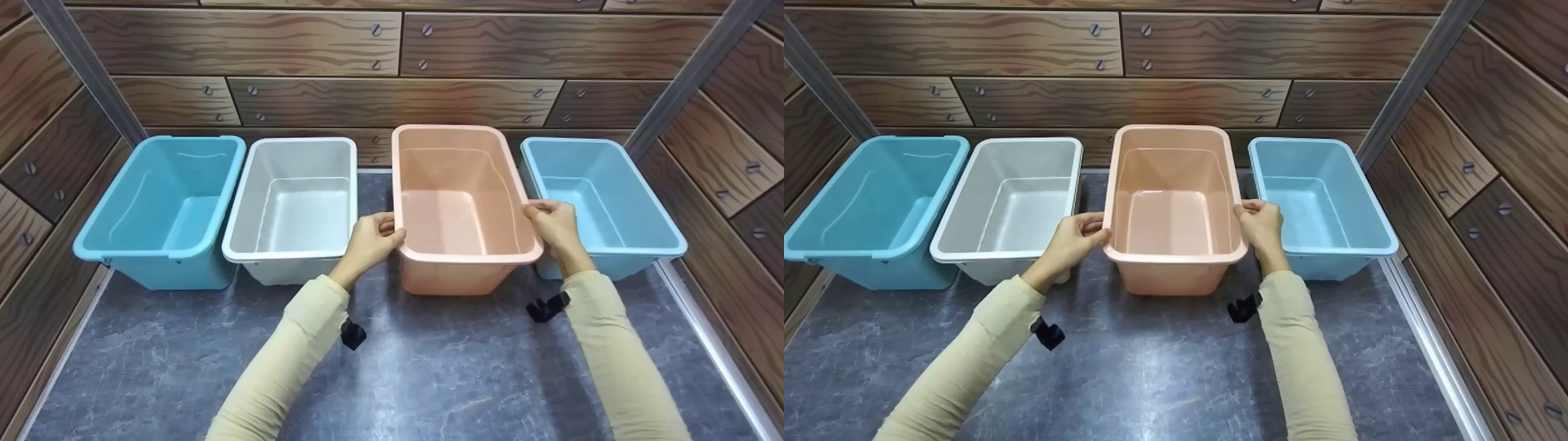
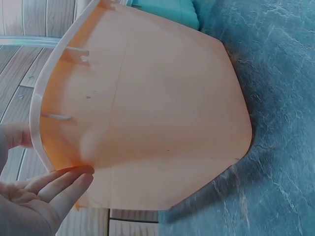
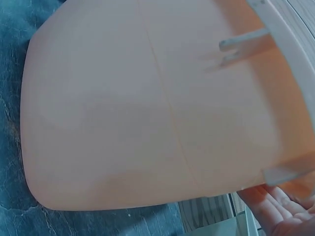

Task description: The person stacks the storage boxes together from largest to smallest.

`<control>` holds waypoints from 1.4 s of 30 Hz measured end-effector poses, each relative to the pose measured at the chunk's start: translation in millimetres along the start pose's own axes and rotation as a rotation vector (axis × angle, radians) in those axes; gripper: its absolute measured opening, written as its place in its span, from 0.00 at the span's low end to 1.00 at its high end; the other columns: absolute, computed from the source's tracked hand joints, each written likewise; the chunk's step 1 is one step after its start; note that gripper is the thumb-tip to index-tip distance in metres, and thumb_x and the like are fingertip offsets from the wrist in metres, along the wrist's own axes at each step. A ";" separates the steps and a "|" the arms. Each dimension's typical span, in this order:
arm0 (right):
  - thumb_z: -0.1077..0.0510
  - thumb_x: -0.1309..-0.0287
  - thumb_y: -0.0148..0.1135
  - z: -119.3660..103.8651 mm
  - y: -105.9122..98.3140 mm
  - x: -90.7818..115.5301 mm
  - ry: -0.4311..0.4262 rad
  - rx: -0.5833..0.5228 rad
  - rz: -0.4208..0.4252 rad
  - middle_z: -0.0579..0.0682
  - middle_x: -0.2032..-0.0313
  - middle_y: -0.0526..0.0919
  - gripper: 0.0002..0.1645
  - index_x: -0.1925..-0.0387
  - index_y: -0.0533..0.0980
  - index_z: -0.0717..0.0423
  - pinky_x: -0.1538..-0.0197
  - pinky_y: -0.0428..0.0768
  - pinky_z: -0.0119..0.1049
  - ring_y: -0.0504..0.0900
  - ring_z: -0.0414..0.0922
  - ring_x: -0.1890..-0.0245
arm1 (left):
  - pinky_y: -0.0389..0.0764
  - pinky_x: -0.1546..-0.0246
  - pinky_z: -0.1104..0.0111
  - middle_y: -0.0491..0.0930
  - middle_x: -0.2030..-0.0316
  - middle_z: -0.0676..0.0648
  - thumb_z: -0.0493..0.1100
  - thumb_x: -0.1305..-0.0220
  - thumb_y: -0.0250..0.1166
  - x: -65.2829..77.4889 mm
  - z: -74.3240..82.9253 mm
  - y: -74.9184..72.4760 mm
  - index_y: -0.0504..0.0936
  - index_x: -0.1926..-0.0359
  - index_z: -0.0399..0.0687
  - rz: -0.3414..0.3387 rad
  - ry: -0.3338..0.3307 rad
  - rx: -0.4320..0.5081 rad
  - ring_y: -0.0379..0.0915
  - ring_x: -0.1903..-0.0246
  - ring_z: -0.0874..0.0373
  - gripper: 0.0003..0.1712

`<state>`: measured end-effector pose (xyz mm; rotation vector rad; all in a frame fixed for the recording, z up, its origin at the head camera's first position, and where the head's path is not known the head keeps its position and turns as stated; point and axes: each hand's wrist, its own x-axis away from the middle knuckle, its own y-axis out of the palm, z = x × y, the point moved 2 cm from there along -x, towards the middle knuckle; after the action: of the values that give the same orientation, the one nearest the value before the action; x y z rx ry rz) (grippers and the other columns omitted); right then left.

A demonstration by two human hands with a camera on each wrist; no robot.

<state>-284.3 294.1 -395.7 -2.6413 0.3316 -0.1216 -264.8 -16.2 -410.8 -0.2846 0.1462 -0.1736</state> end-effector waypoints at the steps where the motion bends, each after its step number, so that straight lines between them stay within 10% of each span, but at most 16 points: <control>1: 0.59 0.39 0.56 -0.4 0.4 0.6 -0.002 0.003 0.000 0.34 0.76 0.80 0.25 0.46 0.74 0.73 0.68 0.79 0.18 0.77 0.26 0.77 | 0.83 0.48 0.65 0.81 0.52 0.28 0.33 0.43 0.58 0.7 -0.1 -0.6 0.75 0.47 0.21 0.000 -0.001 0.003 0.81 0.49 0.41 0.24; 42: 0.57 0.37 0.57 0.4 22.8 18.5 0.045 -0.227 -0.121 0.29 0.78 0.79 0.25 0.45 0.71 0.73 0.66 0.79 0.18 0.79 0.27 0.74 | 0.81 0.43 0.59 0.79 0.49 0.27 0.34 0.41 0.58 34.4 -3.8 -25.7 0.72 0.44 0.22 0.071 -0.035 -0.001 0.79 0.47 0.39 0.25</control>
<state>-271.2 270.0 -406.2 -2.8875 0.2108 -0.1937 -235.8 -48.1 -411.0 -0.2824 0.1216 -0.0984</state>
